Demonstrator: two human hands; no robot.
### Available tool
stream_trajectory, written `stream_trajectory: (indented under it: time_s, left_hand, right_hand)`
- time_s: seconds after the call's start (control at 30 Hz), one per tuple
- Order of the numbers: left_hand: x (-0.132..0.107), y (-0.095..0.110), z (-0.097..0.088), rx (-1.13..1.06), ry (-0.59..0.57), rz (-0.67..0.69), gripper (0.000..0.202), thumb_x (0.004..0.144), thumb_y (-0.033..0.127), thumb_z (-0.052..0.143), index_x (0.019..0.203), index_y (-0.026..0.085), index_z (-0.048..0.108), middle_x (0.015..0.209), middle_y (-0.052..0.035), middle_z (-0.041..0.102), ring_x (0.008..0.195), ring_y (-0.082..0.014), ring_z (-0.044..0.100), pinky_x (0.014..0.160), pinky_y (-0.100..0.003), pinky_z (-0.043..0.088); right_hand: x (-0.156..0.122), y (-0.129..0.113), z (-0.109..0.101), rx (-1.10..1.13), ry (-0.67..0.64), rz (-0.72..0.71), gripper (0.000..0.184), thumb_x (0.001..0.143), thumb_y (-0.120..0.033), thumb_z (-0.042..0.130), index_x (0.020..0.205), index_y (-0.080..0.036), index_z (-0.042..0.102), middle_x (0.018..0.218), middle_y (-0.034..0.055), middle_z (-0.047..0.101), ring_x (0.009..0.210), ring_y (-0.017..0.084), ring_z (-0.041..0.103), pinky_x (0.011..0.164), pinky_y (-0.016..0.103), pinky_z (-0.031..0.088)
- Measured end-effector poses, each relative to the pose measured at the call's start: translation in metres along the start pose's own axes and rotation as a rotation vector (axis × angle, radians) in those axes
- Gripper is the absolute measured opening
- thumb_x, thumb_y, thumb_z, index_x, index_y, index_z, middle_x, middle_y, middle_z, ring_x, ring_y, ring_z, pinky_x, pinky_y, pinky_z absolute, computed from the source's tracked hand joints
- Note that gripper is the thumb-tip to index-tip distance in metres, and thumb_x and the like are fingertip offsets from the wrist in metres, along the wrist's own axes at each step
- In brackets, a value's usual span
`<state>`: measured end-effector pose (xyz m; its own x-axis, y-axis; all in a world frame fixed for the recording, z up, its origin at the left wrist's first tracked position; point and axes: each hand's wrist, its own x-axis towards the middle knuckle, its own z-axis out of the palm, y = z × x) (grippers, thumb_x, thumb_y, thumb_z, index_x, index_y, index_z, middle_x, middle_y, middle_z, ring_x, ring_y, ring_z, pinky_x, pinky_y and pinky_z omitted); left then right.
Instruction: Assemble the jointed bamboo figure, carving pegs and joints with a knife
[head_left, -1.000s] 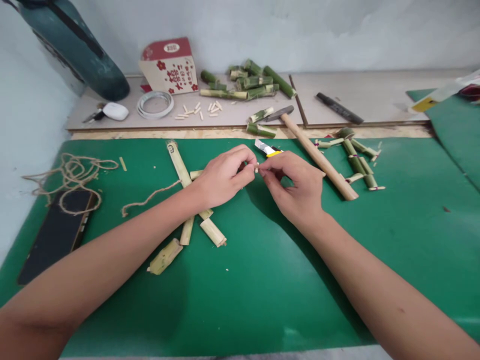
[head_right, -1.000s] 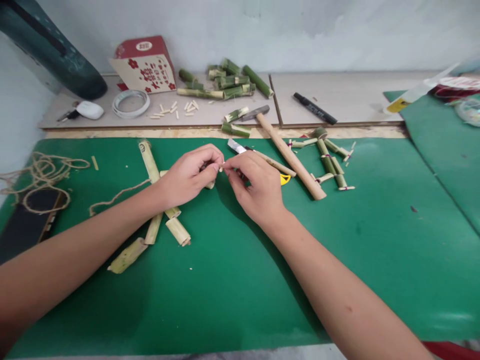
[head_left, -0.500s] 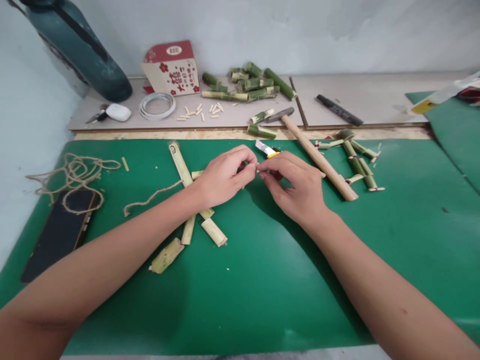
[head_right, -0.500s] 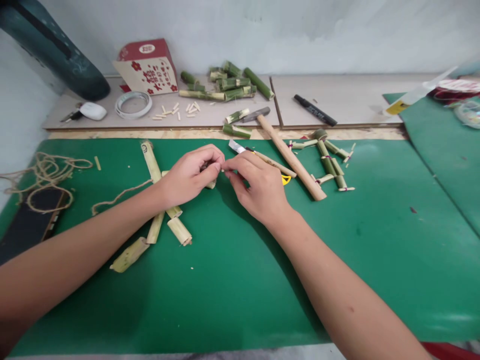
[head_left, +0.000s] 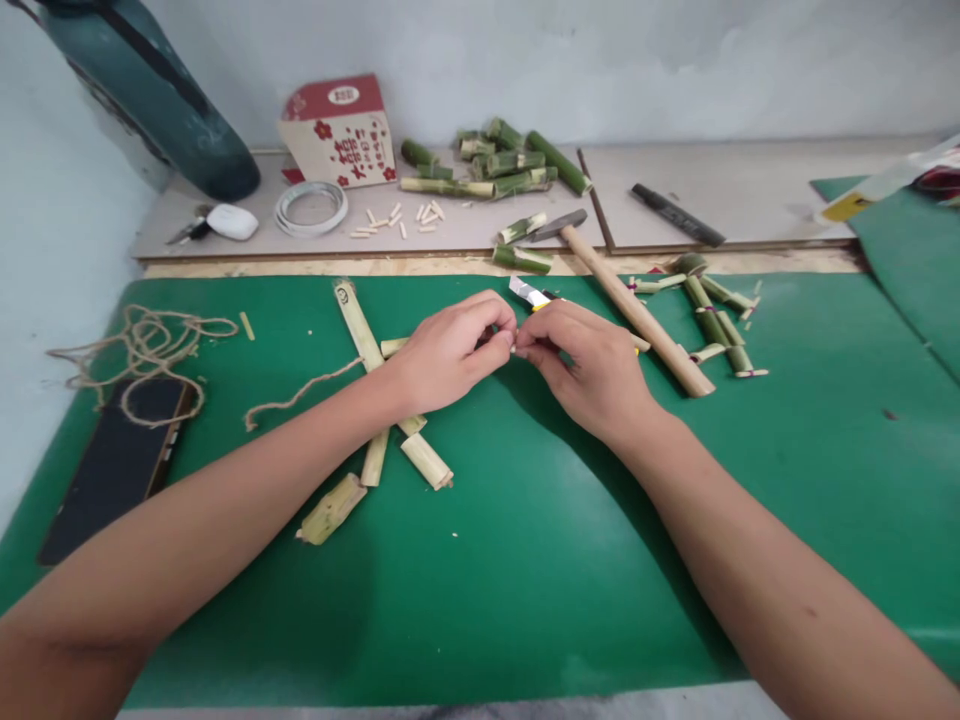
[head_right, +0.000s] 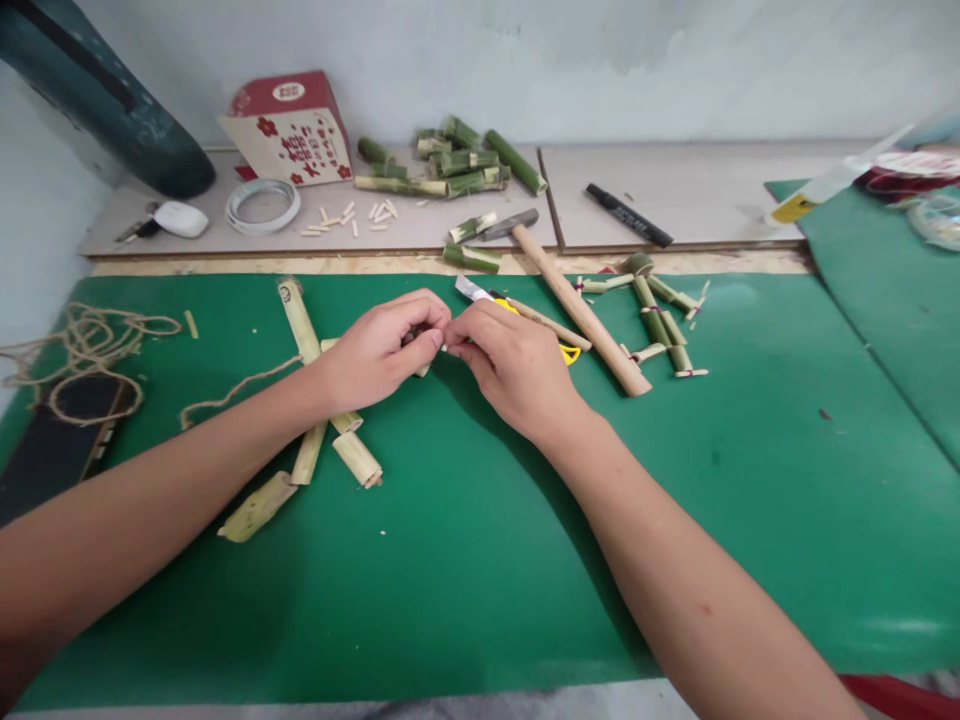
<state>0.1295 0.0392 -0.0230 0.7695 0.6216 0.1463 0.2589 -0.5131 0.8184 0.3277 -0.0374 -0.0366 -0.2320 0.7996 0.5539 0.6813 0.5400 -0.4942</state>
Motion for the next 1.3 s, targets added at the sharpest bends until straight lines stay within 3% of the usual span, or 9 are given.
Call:
stream_trajectory:
  time_s: [0.23,0.5,0.8,1.3]
  left_hand:
    - [0.0007,-0.0008,-0.0004,-0.036,0.025,0.017,0.017,0.103,0.027,0.047,0.092,0.02,0.057,0.098,-0.0029,0.06,0.082,-0.0145,0.056,0.076,-0.031,0.044]
    - [-0.0005,-0.0003,-0.0009,-0.048,0.017,-0.005,0.018,0.104,0.028,0.045,0.094,0.02,0.058,0.1,-0.0038,0.061,0.08,-0.0142,0.056,0.075,-0.031,0.046]
    - [0.0007,0.0011,-0.0017,-0.022,0.021,0.018,0.016,0.103,0.025,0.044,0.093,0.02,0.056,0.099,-0.0037,0.061,0.086,-0.016,0.057,0.081,-0.032,0.045]
    - [0.0007,-0.0001,0.0,-0.035,0.004,0.007,0.013,0.099,0.023,0.048,0.09,0.02,0.056,0.096,-0.0026,0.059,0.079,-0.014,0.053,0.07,-0.029,0.042]
  right_hand:
    - [-0.0026,-0.002,0.006,-0.003,0.169,-0.025,0.015,0.099,-0.012,0.064,0.096,-0.024,0.072,0.091,0.003,0.077,0.084,0.019,0.073,0.074,0.034,0.06]
    - [-0.002,-0.0032,0.0047,0.0,0.187,-0.004,0.013,0.1,-0.019,0.069,0.096,-0.027,0.079,0.095,0.0051,0.08,0.087,0.02,0.077,0.079,0.037,0.064]
    - [0.0011,-0.003,0.002,-0.011,0.127,0.015,0.015,0.1,-0.018,0.066,0.096,-0.027,0.077,0.095,0.0039,0.079,0.087,0.019,0.075,0.081,0.036,0.063]
    - [0.0004,0.0003,0.0007,-0.03,0.026,-0.023,0.019,0.1,-0.011,0.057,0.095,-0.024,0.07,0.093,0.0037,0.074,0.083,0.019,0.07,0.075,0.036,0.059]
